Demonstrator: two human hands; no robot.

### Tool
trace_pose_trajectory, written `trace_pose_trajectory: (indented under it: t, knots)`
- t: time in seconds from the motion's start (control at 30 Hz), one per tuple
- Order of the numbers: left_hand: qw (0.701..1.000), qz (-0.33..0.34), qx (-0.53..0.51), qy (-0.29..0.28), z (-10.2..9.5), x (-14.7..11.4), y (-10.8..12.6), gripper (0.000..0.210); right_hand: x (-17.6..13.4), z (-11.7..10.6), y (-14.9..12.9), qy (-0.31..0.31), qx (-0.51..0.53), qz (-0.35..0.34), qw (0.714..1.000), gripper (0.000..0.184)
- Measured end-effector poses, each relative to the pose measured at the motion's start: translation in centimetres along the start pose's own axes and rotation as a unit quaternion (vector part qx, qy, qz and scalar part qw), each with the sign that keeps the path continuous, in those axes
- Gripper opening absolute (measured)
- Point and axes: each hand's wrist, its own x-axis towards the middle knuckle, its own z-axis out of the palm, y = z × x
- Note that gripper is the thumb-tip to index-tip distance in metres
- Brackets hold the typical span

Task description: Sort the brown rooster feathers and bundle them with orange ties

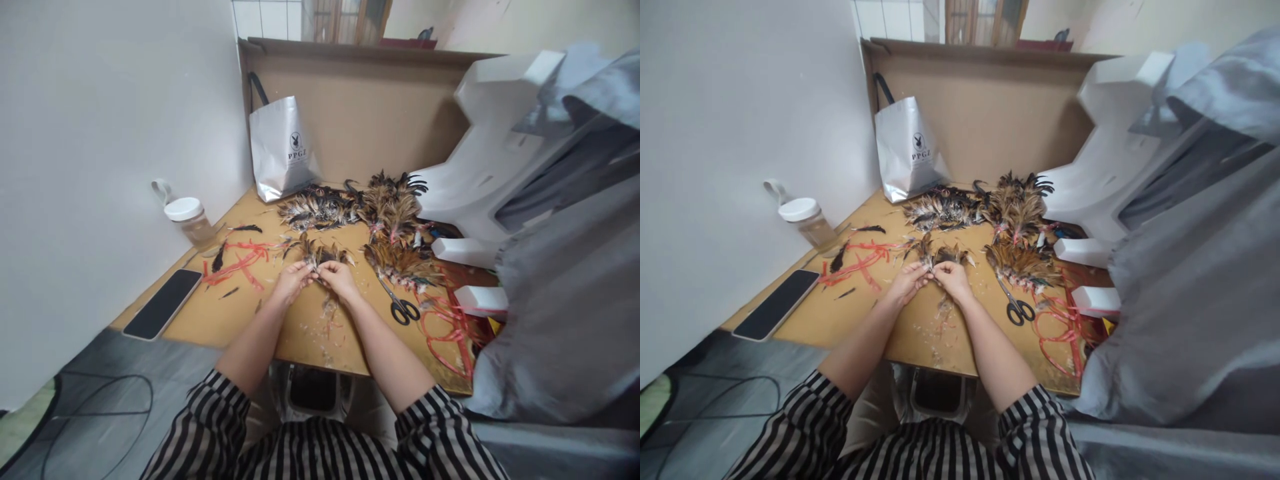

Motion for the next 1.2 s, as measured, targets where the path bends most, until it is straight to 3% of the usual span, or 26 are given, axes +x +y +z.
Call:
trace_pose_trajectory:
  t: [0.23, 0.63, 0.87, 1.07, 1.2]
  knots:
    - [1.000, -0.001, 0.018, 0.005, 0.09, -0.33, 0.34, 0.027, 0.20, -0.45, 0.22, 0.017, 0.035, 0.003, 0.999, 0.022]
    - [0.997, 0.018, 0.071, 0.015, 0.33, -0.25, 0.15, 0.029, -0.06, -0.56, 0.08, -0.026, -0.005, -0.009, 1.000, 0.029]
    - [0.996, 0.017, 0.087, 0.014, 0.32, -0.25, 0.09, 0.027, 0.04, -0.48, 0.38, -0.020, -0.021, -0.010, 1.000, 0.027]
    - [0.995, 0.020, 0.101, 0.018, 0.31, -0.19, -0.02, 0.028, 0.22, -0.47, 0.79, -0.006, 0.040, 0.022, 0.999, 0.023]
    - [0.995, 0.021, 0.096, 0.007, 0.34, -0.20, 0.05, 0.030, 0.33, -0.58, 0.60, -0.030, 0.131, 0.035, 0.990, 0.026]
